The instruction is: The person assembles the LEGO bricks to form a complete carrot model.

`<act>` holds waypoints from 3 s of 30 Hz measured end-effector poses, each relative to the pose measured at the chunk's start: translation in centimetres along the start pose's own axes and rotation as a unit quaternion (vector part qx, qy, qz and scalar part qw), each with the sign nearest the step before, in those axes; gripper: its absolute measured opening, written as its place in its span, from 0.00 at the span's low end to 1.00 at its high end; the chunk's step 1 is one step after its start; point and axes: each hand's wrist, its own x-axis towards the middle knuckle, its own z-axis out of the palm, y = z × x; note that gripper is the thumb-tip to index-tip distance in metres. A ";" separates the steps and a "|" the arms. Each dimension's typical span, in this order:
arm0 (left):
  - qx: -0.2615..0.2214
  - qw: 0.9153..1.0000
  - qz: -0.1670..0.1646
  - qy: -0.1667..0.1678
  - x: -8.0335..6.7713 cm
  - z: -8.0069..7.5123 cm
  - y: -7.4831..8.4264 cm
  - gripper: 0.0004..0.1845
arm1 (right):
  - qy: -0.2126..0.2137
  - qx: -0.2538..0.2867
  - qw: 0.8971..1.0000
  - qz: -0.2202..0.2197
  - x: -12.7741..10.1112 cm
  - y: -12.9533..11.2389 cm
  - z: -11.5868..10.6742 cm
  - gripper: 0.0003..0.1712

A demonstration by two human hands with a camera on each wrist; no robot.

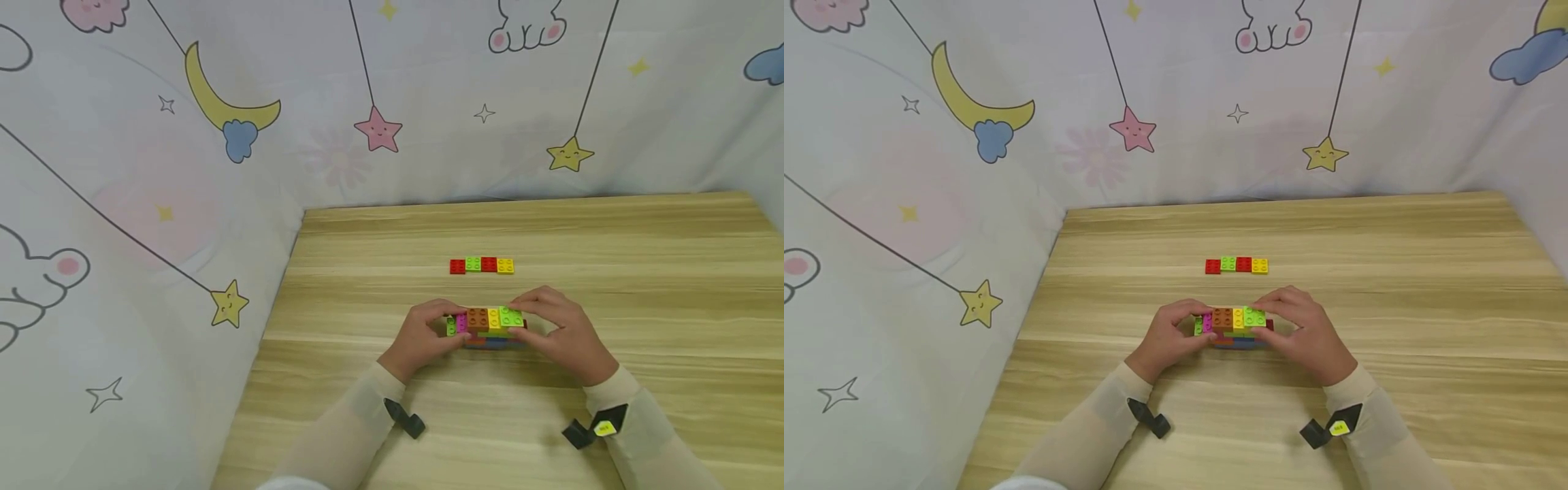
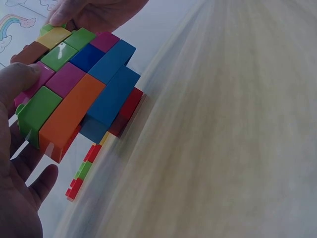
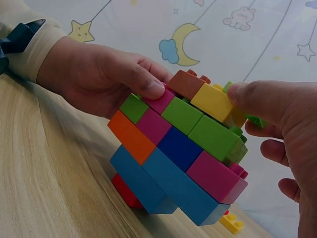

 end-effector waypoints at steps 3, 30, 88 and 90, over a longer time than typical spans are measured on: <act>-0.003 1.000 -0.010 -0.002 0.0 0.0 0.0 0.20 | 0.005 0.020 1.000 0.020 -0.3 0.5 0.0 0.29; -0.015 1.000 -0.024 -0.001 -0.1 -0.1 -0.2 0.19 | -0.092 -0.049 0.967 0.232 4.2 12.7 0.4 0.31; -0.002 1.000 -0.030 0.002 -0.2 -0.1 -0.2 0.20 | 0.022 0.117 0.991 0.068 -0.5 0.8 -2.4 0.31; -0.004 1.000 -0.029 0.003 -0.2 -0.2 -0.2 0.20 | 0.020 0.113 0.991 0.061 -0.6 0.6 -2.3 0.31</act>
